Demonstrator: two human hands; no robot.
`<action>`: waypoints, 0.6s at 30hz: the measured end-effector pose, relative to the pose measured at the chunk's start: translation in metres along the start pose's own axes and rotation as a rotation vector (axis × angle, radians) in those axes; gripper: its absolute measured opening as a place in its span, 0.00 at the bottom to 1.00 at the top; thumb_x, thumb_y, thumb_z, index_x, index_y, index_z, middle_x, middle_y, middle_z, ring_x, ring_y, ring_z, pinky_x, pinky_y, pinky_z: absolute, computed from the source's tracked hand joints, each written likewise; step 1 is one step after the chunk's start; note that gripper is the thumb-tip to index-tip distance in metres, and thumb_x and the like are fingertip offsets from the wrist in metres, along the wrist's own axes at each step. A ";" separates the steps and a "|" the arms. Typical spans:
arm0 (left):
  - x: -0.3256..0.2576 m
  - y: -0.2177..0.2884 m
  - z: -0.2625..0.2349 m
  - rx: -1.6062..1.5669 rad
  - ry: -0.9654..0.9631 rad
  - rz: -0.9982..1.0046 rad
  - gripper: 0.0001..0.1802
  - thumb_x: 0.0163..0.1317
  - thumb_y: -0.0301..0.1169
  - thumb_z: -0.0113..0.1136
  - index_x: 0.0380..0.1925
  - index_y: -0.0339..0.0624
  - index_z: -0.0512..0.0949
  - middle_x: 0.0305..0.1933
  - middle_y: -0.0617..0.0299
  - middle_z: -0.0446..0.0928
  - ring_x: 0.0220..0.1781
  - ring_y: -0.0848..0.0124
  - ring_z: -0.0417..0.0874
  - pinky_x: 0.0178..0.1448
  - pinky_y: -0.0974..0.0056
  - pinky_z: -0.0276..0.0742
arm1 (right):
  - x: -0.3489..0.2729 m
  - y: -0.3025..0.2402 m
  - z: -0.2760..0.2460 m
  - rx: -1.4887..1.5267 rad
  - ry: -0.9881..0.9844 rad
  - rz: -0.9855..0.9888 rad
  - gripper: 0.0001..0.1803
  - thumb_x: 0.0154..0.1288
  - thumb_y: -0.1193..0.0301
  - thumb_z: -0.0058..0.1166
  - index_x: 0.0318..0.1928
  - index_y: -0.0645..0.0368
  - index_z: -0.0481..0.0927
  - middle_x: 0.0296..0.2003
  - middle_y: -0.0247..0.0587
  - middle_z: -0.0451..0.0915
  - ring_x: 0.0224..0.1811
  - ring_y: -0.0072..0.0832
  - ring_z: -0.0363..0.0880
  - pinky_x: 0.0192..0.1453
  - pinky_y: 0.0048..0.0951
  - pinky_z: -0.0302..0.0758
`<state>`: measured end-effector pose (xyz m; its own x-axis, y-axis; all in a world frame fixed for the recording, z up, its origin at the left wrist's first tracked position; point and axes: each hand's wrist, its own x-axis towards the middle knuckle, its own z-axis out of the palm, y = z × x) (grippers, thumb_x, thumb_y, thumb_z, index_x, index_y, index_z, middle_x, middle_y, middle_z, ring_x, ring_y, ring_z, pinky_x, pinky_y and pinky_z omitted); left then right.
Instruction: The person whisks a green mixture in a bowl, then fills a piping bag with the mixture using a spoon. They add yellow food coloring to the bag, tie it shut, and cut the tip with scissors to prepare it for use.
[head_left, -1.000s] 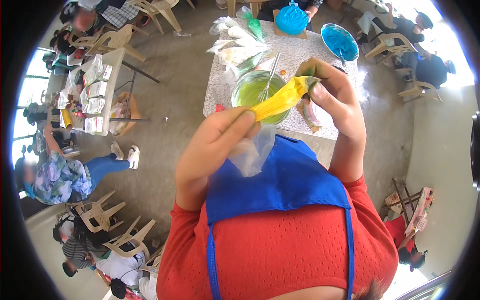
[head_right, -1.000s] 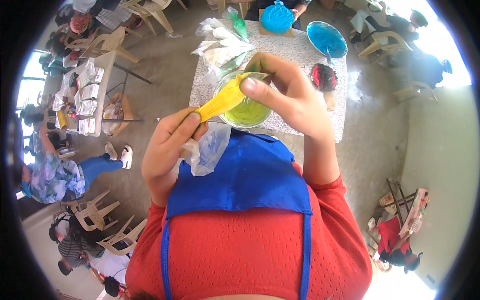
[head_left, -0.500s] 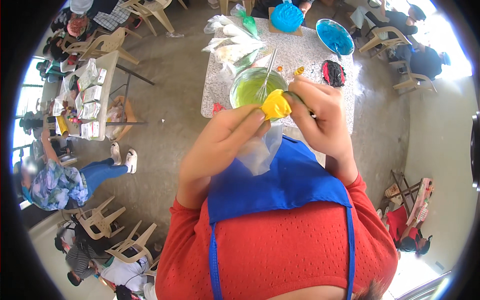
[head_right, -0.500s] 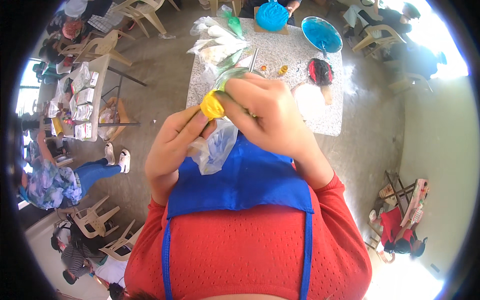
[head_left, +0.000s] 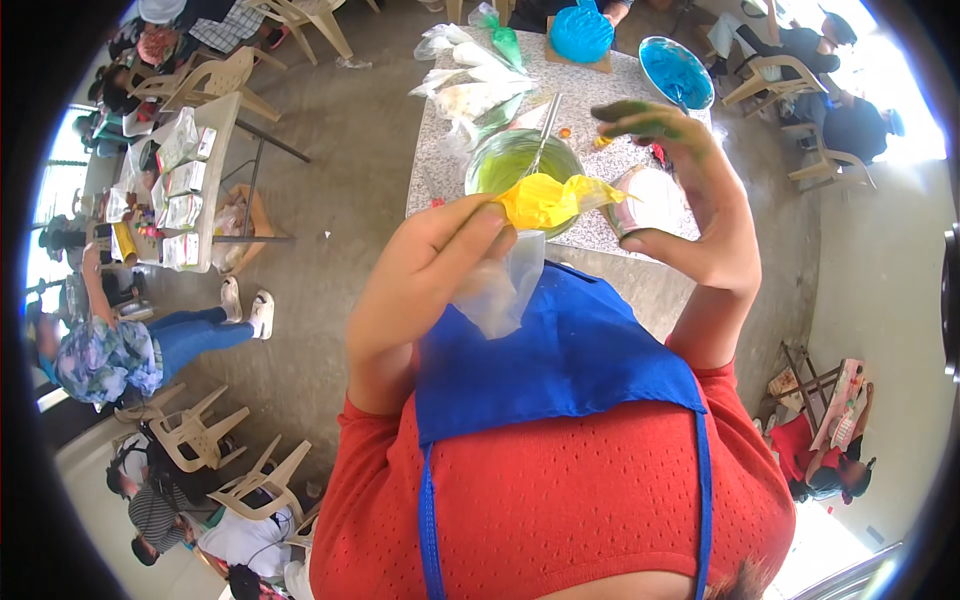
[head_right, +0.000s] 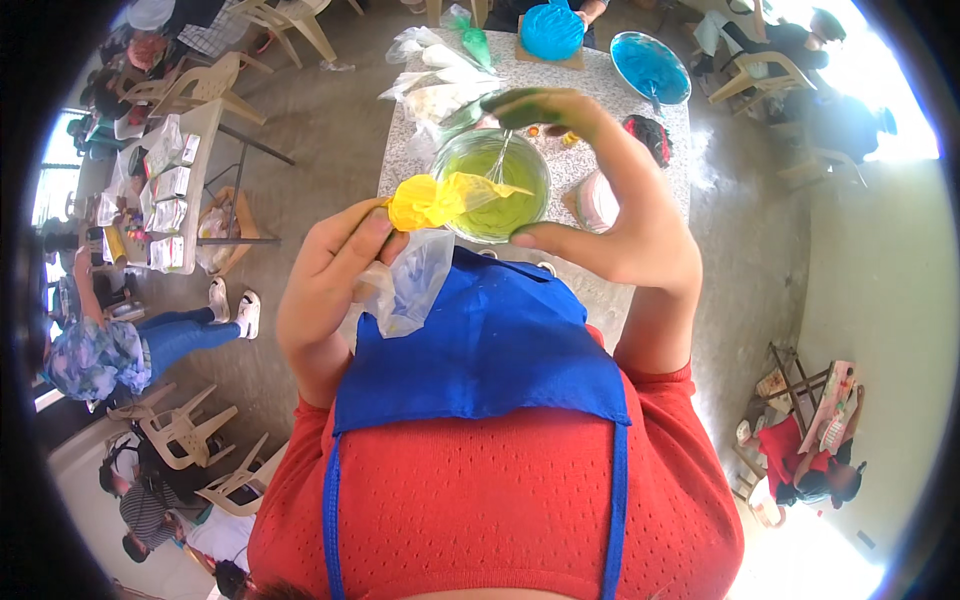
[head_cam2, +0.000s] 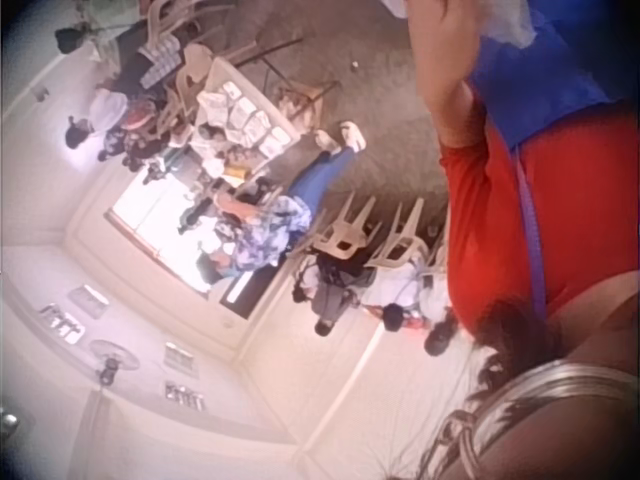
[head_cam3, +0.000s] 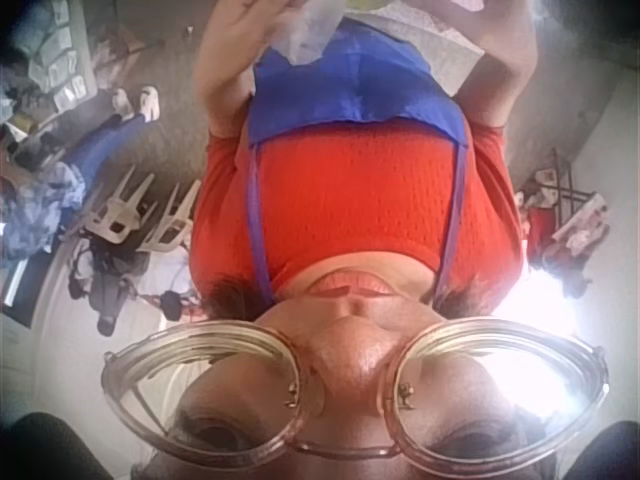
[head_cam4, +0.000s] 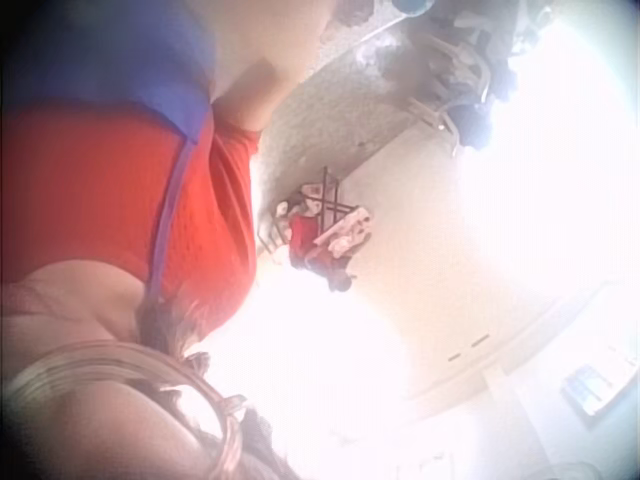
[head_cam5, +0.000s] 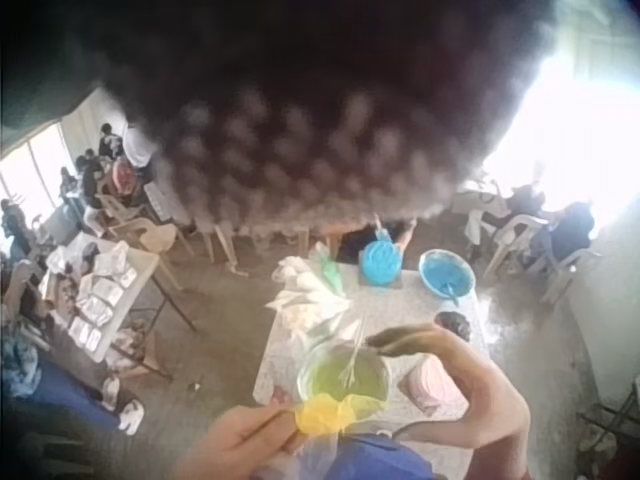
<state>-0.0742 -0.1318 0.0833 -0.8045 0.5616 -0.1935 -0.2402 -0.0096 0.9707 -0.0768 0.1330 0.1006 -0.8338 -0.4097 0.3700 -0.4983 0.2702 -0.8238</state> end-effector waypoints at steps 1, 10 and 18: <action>0.000 -0.001 0.001 -0.002 0.015 0.009 0.16 0.73 0.35 0.46 0.43 0.32 0.76 0.32 0.70 0.74 0.34 0.84 0.69 0.37 0.75 0.66 | 0.001 0.001 -0.004 -0.019 -0.019 -0.004 0.35 0.46 0.76 0.68 0.56 0.70 0.70 0.53 0.54 0.75 0.59 0.41 0.72 0.66 0.38 0.63; 0.003 0.002 0.001 0.172 -0.073 0.007 0.15 0.74 0.36 0.44 0.34 0.37 0.73 0.28 0.74 0.67 0.29 0.86 0.62 0.31 0.76 0.57 | 0.005 -0.006 0.040 0.044 0.089 0.272 0.10 0.52 0.78 0.64 0.37 0.61 0.81 0.27 0.41 0.82 0.28 0.28 0.80 0.32 0.27 0.74; 0.006 -0.001 0.009 0.188 -0.064 -0.027 0.16 0.74 0.38 0.45 0.32 0.38 0.73 0.28 0.74 0.67 0.29 0.86 0.61 0.30 0.76 0.56 | 0.011 -0.003 0.044 -0.257 0.043 0.173 0.05 0.58 0.76 0.59 0.36 0.63 0.80 0.23 0.42 0.78 0.26 0.33 0.78 0.31 0.31 0.73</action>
<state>-0.0736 -0.1215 0.0820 -0.7617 0.6108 -0.2163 -0.1506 0.1578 0.9759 -0.0737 0.0891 0.0885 -0.9178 -0.3032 0.2562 -0.3877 0.5460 -0.7427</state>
